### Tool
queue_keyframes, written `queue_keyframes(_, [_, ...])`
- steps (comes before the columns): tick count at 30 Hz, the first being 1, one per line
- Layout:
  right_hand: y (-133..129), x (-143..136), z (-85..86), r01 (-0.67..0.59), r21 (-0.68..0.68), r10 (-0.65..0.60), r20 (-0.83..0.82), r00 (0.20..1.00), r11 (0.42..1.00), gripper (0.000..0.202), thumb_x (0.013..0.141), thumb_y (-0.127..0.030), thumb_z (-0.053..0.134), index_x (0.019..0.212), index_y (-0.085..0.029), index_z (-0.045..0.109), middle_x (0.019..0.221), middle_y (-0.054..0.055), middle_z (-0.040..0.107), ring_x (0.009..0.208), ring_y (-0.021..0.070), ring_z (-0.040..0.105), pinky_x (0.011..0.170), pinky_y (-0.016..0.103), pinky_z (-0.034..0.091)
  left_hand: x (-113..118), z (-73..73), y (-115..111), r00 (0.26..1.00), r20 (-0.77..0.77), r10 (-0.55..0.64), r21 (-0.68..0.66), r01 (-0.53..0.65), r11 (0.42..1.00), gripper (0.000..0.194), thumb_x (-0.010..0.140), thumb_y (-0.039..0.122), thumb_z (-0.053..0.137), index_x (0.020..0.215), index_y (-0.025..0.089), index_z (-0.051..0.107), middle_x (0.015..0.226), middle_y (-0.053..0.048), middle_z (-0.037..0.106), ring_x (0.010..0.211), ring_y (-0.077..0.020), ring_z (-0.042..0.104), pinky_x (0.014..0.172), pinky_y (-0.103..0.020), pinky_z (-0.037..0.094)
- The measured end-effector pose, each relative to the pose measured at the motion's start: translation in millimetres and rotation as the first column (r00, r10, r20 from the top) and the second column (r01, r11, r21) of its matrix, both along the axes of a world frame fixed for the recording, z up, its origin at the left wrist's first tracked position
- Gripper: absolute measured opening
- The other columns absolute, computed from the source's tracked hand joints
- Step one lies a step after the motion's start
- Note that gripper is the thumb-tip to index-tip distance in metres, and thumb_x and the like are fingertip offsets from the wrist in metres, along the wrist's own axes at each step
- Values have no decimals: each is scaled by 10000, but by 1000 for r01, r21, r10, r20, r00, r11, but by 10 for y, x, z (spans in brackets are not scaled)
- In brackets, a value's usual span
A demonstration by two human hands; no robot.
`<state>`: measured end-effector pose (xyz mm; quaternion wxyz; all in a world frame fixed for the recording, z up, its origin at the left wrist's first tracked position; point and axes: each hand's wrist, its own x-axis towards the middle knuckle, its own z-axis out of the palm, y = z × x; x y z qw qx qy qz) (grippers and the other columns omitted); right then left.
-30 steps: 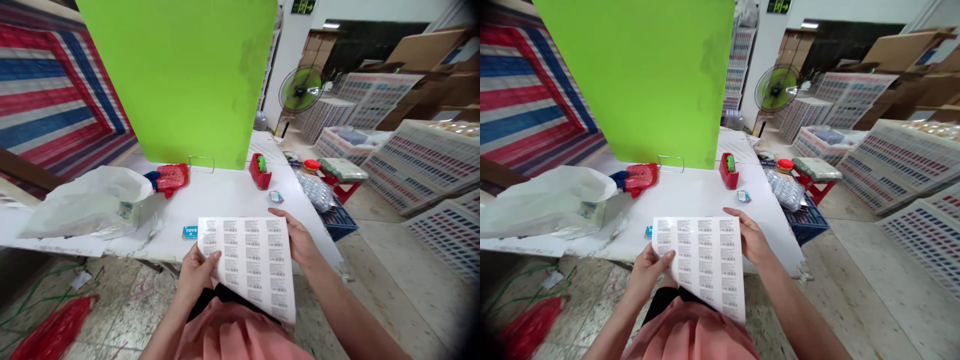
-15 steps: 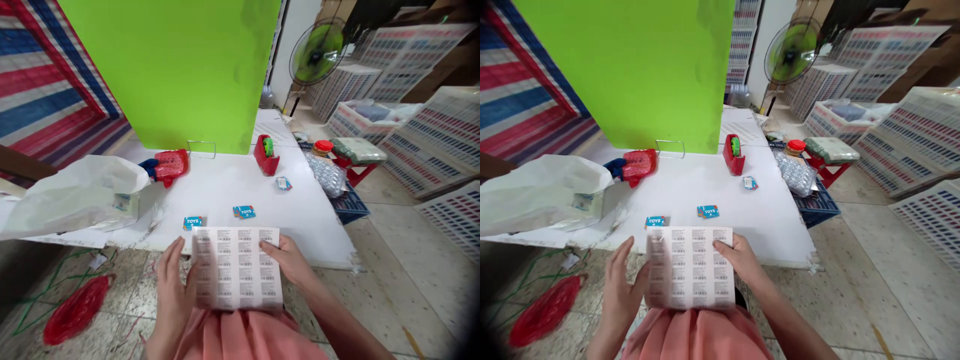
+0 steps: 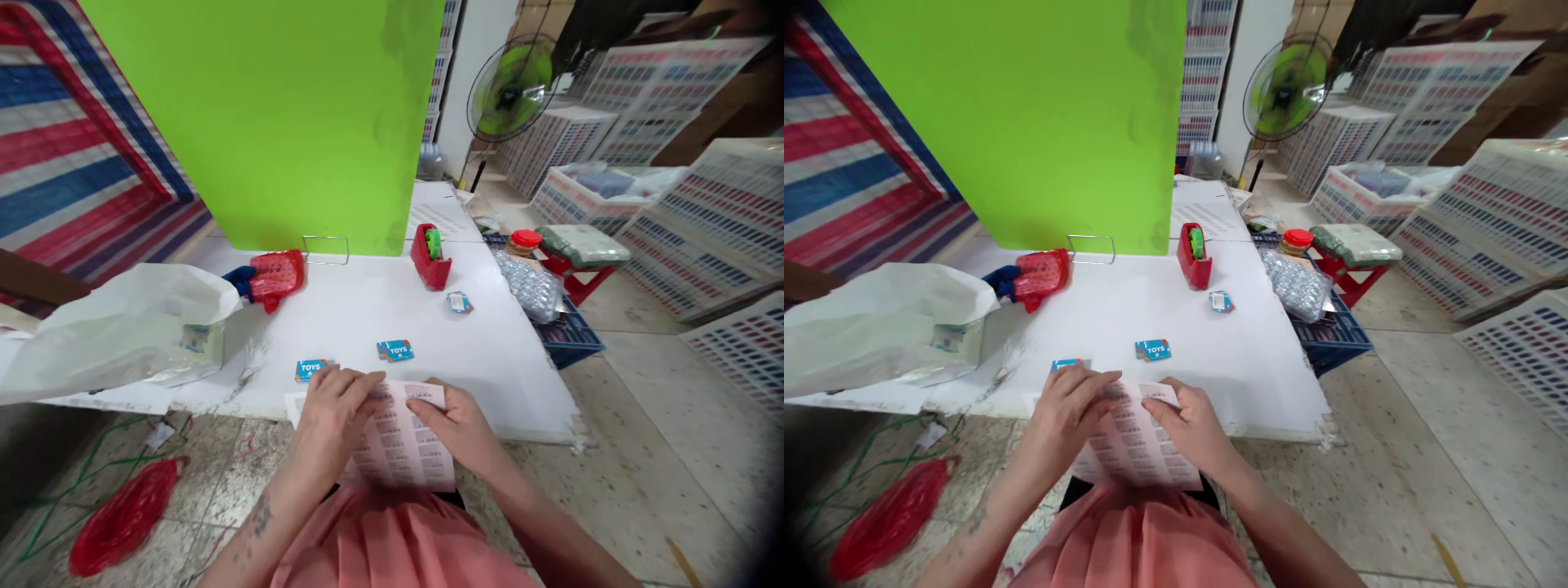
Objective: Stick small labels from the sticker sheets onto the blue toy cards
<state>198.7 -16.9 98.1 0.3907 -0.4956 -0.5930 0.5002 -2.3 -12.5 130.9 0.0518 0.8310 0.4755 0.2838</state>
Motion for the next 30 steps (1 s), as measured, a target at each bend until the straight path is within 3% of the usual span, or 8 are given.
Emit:
queue_keyframes(3, [-81, 9, -70, -24, -33, 23, -13, 1000, 999, 207, 830, -379, 576, 781, -180, 604, 681, -14, 606, 633, 138, 548, 562, 237, 435, 19, -103, -49, 996, 78, 44, -81, -38, 996, 177, 889, 267, 526, 1017, 222, 640, 798, -19, 632, 786, -166, 563, 780, -348, 423])
queue_keyframes(6, [-124, 17, -75, -41, -28, 39, -57, 998, 999, 200, 833, -369, 575, 924, -194, 613, 817, 10, 639, 717, 150, 579, 623, 253, 472, 38, -145, -74, 992, 121, 22, -105, -9, 994, 161, 891, 280, 528, 951, 224, 667, 748, -14, 628, 743, -160, 557, 739, -332, 409])
queue_keyframes(11, [-86, 48, 54, 15, 121, -20, 40, 999, 993, 292, 826, -314, 597, 1113, -258, 589, 1014, 35, 643, 895, 179, 607, 754, 294, 508, 58, -94, -84, 990, 140, -15, -127, 33, 991, 166, 904, 261, 510, 949, 241, 668, 746, -3, 623, 750, -157, 549, 766, -342, 373])
queue_keyframes(17, [13, 67, 170, -194, 420, 109, 218, 970, 887, 220, 854, -226, 572, 1057, -272, 643, 930, 37, 634, 847, 161, 608, 714, 281, 505, 62, -88, -101, 990, 139, -16, -166, 39, 985, 171, 904, 245, 512, 918, 246, 682, 718, 8, 602, 718, -146, 525, 748, -337, 338])
queue_keyframes(24, [105, -4, 320, -325, 575, 33, 459, 888, 750, 78, 851, -220, 584, 844, -211, 661, 884, 59, 603, 866, 188, 547, 769, 351, 460, 127, -59, -134, 996, 91, -14, -160, 29, 987, 179, 887, 180, 511, 911, 247, 675, 795, -7, 608, 786, -163, 505, 835, -380, 322])
queue_keyframes(30, [98, -42, 319, -351, 537, -14, 561, 828, 767, 101, 853, -163, 542, 758, -187, 565, 812, 41, 595, 837, 197, 494, 786, 381, 377, 19, -162, -133, 997, 64, 41, -148, -31, 988, 152, 890, 205, 509, 891, 240, 657, 808, 18, 653, 825, -158, 541, 979, -435, 271])
